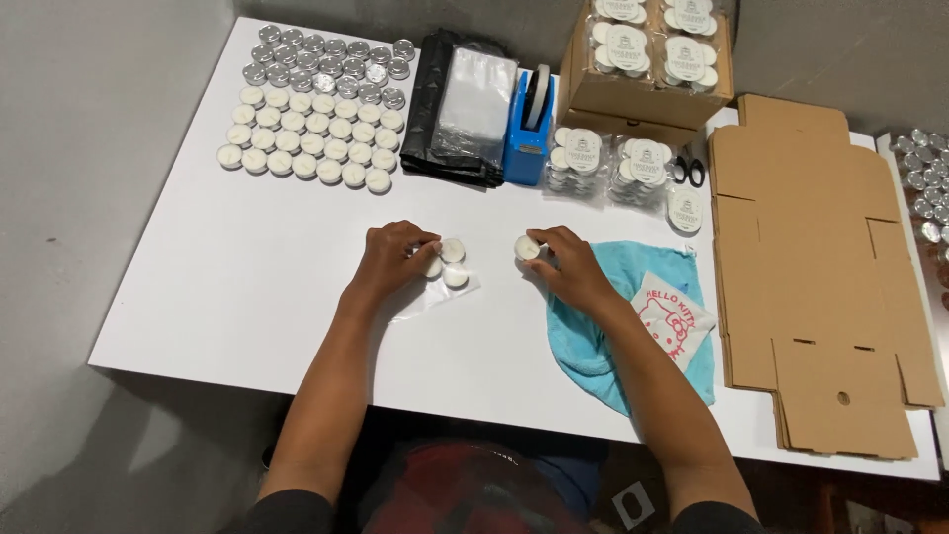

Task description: Packing small tealight candles into individual plastic bags at a packaging station.

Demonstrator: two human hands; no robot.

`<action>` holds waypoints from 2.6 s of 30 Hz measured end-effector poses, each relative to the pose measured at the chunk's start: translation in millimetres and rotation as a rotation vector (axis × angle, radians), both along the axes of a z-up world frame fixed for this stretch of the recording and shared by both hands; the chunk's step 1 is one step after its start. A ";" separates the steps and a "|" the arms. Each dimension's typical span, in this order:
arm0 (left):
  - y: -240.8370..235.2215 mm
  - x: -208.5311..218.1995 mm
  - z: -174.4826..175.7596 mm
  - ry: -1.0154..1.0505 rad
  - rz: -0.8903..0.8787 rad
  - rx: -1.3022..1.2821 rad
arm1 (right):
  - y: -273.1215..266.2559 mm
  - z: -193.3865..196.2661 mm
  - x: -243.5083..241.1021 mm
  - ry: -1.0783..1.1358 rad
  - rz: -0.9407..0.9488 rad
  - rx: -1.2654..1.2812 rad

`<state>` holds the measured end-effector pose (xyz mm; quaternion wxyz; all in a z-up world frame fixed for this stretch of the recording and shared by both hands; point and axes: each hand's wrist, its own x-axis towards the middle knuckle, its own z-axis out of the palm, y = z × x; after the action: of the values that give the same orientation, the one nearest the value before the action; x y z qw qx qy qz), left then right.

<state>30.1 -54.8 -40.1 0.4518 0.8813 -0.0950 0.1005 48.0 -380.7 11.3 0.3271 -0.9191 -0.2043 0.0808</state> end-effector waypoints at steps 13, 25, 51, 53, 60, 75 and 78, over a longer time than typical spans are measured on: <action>-41.1 4.7 6.8 0.004 -0.114 -0.004 | 15.8 4.0 -21.9 0.072 0.111 -0.335; -44.9 0.3 12.3 -0.068 -0.115 0.016 | 26.3 12.0 -25.7 0.187 0.073 -0.135; -30.0 -52.1 43.1 0.171 -0.164 0.555 | 21.7 -7.4 -9.2 0.028 0.090 -0.243; -31.2 -50.9 35.2 0.168 -0.170 0.541 | 22.5 -13.1 -5.7 0.022 0.099 -0.247; -32.5 -48.0 28.4 0.190 -0.191 0.584 | 34.2 -19.2 -5.9 -0.033 0.127 -0.300; -31.9 -52.2 34.6 0.181 -0.224 0.600 | 35.8 -17.6 -0.4 -0.045 0.169 -0.239; -32.6 -51.5 32.1 0.172 -0.229 0.602 | 33.4 -34.0 5.6 -0.035 0.187 -0.190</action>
<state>-21.4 -87.5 -8.0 0.1858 0.9641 -0.1806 -0.0582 53.6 -347.4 -22.8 0.2260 -0.9242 -0.2861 0.1136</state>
